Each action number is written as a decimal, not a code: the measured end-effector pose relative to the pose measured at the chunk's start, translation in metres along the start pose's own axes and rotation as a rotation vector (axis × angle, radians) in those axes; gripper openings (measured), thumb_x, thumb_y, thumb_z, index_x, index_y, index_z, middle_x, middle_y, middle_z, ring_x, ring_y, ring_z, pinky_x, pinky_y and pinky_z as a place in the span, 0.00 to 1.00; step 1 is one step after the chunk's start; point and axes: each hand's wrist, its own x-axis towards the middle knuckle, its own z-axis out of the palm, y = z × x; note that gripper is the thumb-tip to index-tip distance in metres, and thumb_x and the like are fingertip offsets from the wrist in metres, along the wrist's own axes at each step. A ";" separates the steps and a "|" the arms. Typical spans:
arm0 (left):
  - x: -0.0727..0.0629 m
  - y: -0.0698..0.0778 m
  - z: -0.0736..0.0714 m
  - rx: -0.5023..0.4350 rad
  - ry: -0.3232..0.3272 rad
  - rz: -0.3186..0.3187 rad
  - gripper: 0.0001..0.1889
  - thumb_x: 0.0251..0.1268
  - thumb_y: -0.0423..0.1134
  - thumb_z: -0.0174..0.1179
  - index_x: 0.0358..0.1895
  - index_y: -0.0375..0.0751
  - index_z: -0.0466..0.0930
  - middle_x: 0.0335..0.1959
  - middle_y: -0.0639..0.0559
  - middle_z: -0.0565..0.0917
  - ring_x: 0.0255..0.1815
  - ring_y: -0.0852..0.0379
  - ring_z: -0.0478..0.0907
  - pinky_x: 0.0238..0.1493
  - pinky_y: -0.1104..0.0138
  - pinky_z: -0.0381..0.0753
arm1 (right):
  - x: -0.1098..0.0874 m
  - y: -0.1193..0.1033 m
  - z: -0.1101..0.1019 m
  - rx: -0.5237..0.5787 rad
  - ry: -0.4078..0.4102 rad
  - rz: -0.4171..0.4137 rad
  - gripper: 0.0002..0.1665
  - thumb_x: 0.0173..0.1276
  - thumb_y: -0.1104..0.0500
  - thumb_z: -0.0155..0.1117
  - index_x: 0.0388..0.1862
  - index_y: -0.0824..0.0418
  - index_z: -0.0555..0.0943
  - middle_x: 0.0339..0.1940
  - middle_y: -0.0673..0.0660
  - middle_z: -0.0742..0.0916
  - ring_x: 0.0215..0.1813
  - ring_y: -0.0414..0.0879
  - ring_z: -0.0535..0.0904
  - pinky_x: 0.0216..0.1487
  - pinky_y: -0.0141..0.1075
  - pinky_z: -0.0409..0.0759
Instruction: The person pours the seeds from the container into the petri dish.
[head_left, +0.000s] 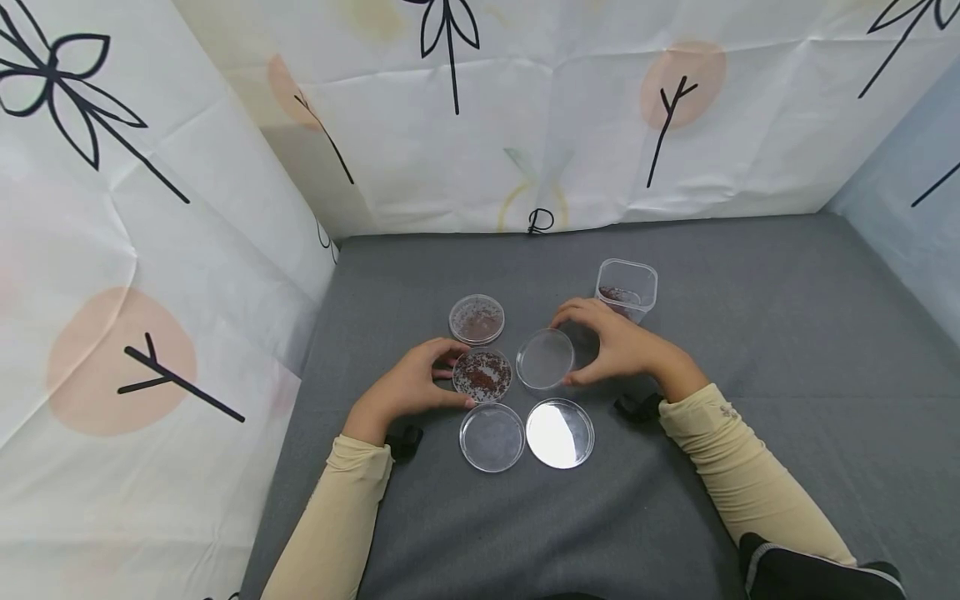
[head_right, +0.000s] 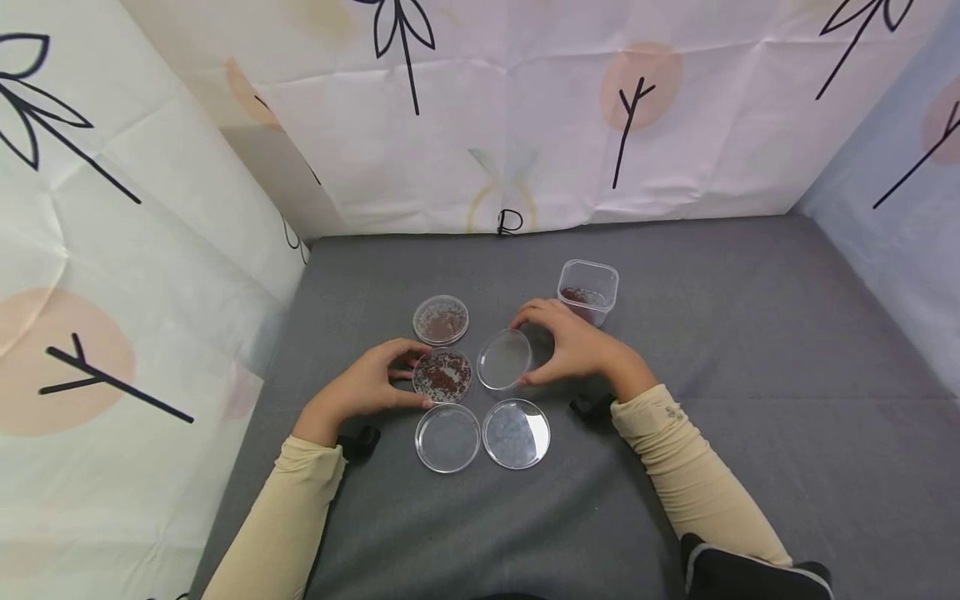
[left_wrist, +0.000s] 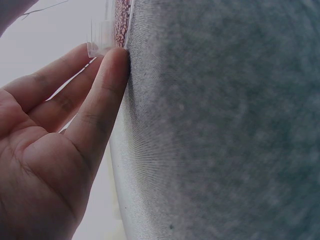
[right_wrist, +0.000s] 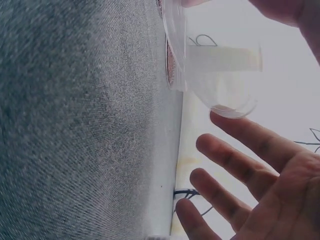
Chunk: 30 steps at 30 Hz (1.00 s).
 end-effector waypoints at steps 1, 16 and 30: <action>0.000 0.000 0.000 0.000 0.000 0.001 0.43 0.51 0.37 0.85 0.73 0.37 0.75 0.70 0.41 0.78 0.67 0.43 0.81 0.69 0.55 0.84 | 0.000 0.000 0.000 0.009 0.005 -0.004 0.44 0.46 0.46 0.90 0.61 0.58 0.82 0.66 0.57 0.82 0.71 0.56 0.72 0.73 0.57 0.69; 0.000 -0.001 0.001 0.007 0.008 0.000 0.44 0.51 0.38 0.86 0.73 0.38 0.75 0.69 0.42 0.78 0.66 0.43 0.81 0.69 0.55 0.84 | 0.001 0.000 0.000 0.325 0.025 0.005 0.44 0.51 0.63 0.86 0.59 0.67 0.66 0.79 0.62 0.77 0.80 0.63 0.71 0.77 0.64 0.65; 0.001 -0.003 0.001 0.016 0.011 0.006 0.43 0.51 0.39 0.85 0.72 0.38 0.75 0.69 0.42 0.79 0.66 0.43 0.81 0.68 0.55 0.84 | 0.002 0.000 0.000 0.500 0.067 -0.086 0.46 0.49 0.75 0.80 0.60 0.73 0.60 0.70 0.75 0.81 0.67 0.66 0.81 0.75 0.37 0.70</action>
